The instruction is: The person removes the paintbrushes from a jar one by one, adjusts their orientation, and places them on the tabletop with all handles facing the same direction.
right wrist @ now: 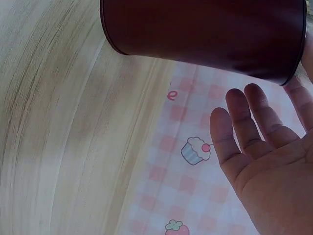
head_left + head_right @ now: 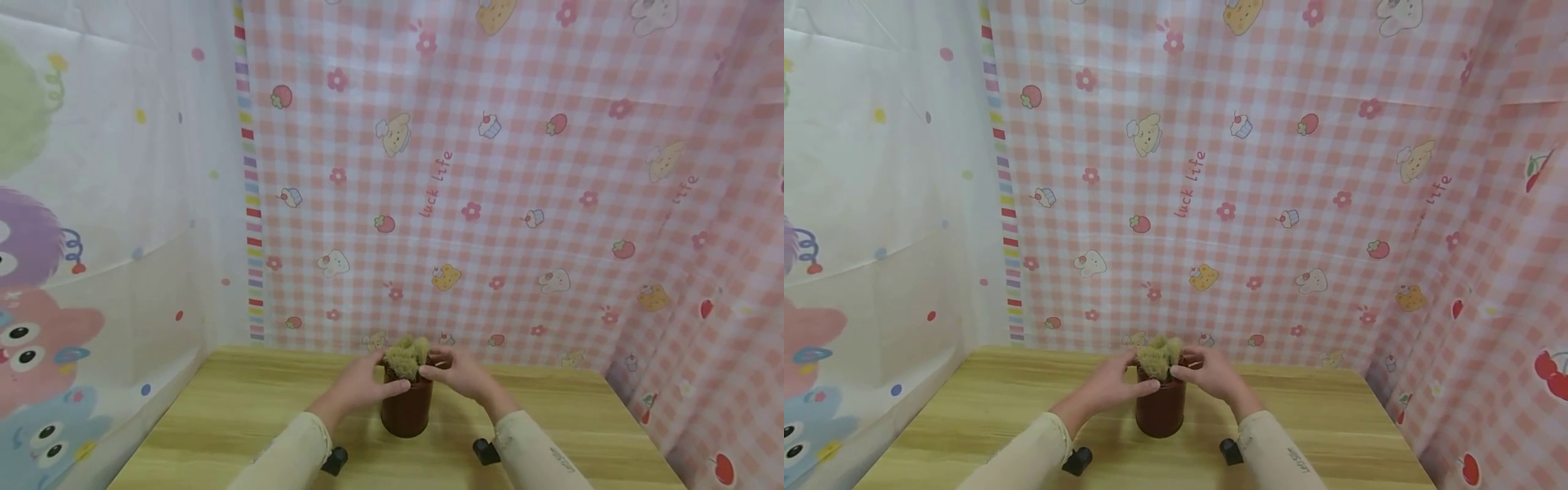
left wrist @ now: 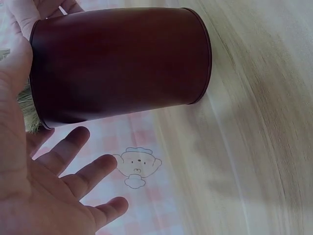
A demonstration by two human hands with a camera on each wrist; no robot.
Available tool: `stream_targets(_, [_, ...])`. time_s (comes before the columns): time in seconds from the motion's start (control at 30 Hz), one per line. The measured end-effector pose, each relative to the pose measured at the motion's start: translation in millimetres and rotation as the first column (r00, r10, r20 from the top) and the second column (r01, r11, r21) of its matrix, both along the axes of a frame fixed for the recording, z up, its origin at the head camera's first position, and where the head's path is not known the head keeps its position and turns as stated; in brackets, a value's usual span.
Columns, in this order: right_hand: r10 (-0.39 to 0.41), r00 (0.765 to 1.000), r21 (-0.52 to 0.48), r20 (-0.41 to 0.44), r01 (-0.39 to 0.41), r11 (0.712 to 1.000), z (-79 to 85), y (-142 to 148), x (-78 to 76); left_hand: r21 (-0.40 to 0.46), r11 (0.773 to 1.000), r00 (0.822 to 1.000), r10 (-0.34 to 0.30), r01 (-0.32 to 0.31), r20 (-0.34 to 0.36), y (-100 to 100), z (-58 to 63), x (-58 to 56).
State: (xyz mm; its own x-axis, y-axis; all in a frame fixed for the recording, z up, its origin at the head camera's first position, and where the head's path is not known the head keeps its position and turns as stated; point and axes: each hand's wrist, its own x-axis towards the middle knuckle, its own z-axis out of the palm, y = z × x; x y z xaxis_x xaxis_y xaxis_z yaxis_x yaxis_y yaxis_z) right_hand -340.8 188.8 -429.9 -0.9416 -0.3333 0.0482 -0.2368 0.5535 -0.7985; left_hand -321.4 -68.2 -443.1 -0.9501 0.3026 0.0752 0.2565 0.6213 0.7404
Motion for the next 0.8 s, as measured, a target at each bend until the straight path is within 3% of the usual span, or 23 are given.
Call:
stream_targets(0.37, [-0.031, 0.999, 0.049, -0.034, 0.032, 0.998, 1.4, -12, -1.5, -0.007, 1.0, 1.0, 0.001, -0.001, -0.002, 0, -0.1, 0.2])
stream_targets(0.8, [-0.028, 0.999, 0.006, -0.024, 0.029, 1.0, -0.4, -14, -2.9, -0.01, 1.0, 1.0, -0.006, 0.006, 0.008, -1, 1.9, 0.2])
